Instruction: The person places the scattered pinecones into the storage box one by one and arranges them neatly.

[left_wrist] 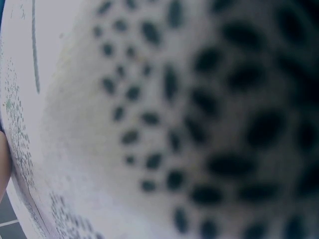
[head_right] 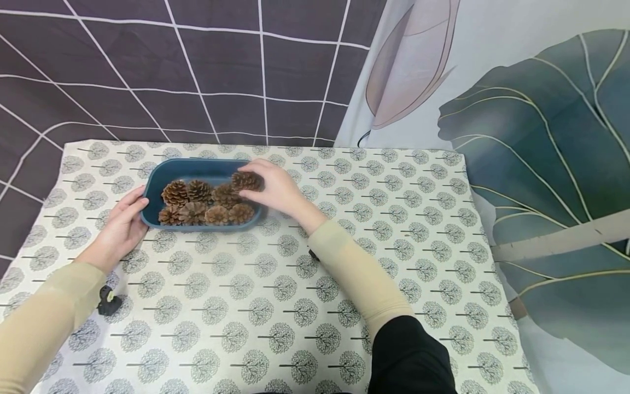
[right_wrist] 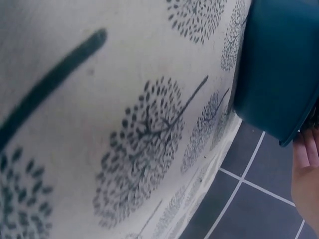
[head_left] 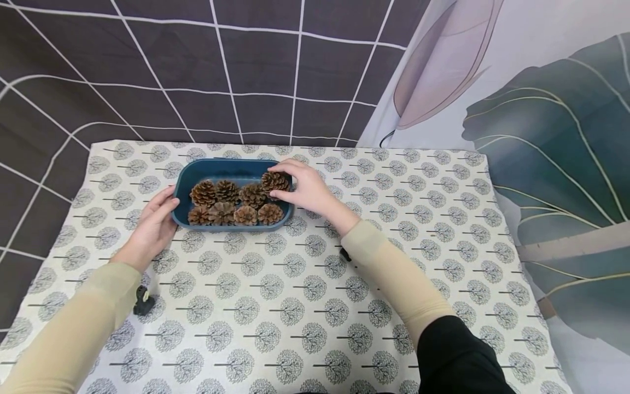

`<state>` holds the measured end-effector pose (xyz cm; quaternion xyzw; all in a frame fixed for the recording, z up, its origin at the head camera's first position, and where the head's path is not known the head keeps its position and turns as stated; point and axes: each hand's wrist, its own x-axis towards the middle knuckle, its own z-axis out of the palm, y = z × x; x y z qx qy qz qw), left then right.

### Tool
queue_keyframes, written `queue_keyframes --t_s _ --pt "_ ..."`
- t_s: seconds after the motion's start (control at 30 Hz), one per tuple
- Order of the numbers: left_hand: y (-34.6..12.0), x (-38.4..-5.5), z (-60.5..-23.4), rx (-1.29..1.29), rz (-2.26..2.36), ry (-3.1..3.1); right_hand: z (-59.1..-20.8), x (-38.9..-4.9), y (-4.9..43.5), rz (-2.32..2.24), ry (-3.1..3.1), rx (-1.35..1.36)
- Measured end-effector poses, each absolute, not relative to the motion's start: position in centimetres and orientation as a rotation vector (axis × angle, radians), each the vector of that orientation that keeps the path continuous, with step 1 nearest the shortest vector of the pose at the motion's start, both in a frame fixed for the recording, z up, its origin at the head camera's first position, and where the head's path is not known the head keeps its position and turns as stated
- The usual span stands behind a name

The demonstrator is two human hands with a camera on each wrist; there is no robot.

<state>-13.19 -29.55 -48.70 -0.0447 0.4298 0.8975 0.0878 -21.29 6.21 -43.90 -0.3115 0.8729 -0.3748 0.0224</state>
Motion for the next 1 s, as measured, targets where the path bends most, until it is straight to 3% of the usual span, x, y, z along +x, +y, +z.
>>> queue_keyframes --t_s 1.0 --pt "-29.6 -13.2 -48.6 -0.121 2.669 1.293 -42.8 -22.3 5.9 -0.679 2.731 -1.035"
